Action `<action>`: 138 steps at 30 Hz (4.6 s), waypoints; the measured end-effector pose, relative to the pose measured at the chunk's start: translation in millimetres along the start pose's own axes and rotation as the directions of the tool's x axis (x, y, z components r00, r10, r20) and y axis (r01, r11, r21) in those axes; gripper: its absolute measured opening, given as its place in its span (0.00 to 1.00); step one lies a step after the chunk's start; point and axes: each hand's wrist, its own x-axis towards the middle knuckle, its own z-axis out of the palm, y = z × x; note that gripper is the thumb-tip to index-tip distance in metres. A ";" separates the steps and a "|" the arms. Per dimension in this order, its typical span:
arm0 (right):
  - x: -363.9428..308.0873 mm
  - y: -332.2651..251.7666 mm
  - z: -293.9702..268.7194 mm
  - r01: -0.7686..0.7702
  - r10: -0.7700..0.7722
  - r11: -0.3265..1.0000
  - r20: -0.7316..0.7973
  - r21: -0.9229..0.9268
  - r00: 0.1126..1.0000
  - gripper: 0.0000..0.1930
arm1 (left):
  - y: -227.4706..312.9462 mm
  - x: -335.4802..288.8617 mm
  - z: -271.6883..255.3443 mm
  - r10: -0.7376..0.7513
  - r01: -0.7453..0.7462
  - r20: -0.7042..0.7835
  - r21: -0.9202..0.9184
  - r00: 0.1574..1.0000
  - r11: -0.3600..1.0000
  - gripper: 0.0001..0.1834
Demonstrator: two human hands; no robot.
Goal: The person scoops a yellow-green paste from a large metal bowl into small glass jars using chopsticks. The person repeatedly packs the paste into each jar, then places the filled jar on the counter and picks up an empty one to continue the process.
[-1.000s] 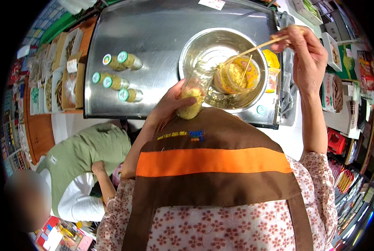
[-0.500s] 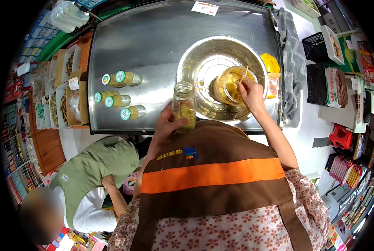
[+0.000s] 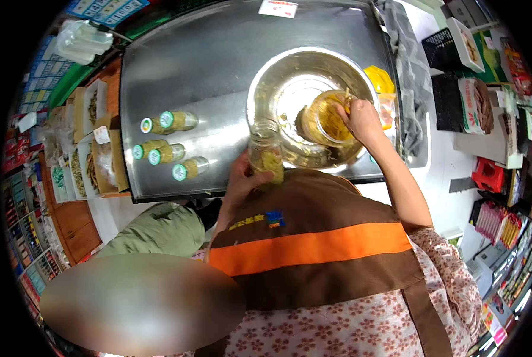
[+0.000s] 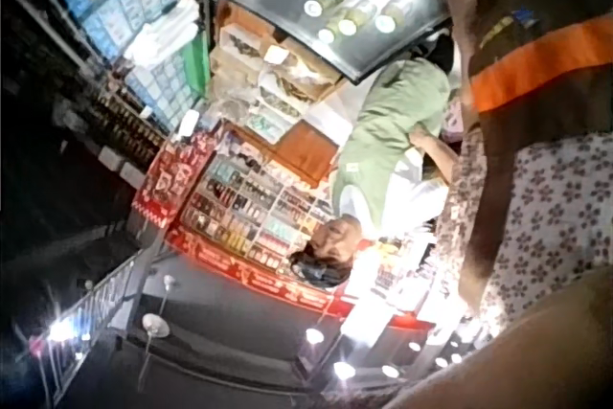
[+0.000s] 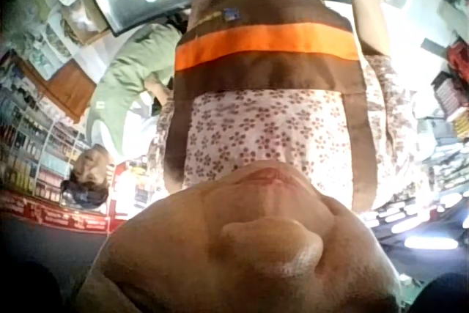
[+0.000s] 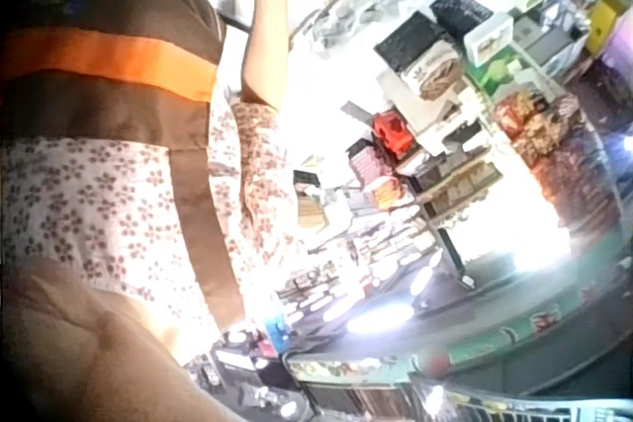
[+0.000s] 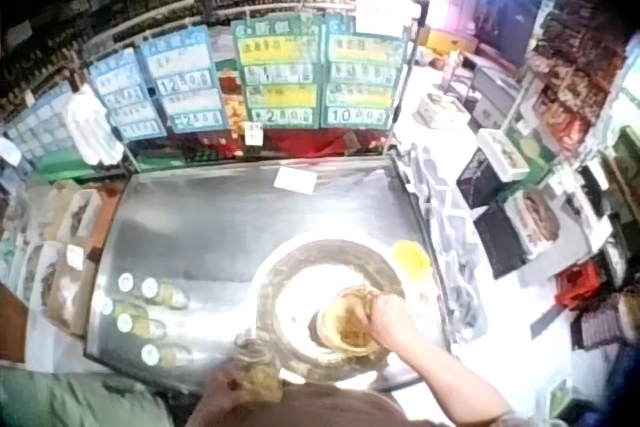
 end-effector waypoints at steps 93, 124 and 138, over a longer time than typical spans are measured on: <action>-42.1 -5.6 -90.0 -0.075 -0.224 0.412 0.181 0.908 0.958 0.23 | -20.1 59.1 57.2 0.453 -0.430 0.117 0.587 0.884 0.687 0.38; -33.5 -14.0 -80.7 0.118 -0.376 0.636 0.173 0.762 0.910 0.04 | -16.1 46.0 63.2 0.602 -0.503 0.124 0.692 0.789 0.517 0.37; -37.8 -20.7 -69.4 0.432 -0.513 0.747 0.026 0.506 0.858 0.06 | -28.2 41.8 64.4 0.562 -0.442 0.027 0.650 0.827 0.618 0.40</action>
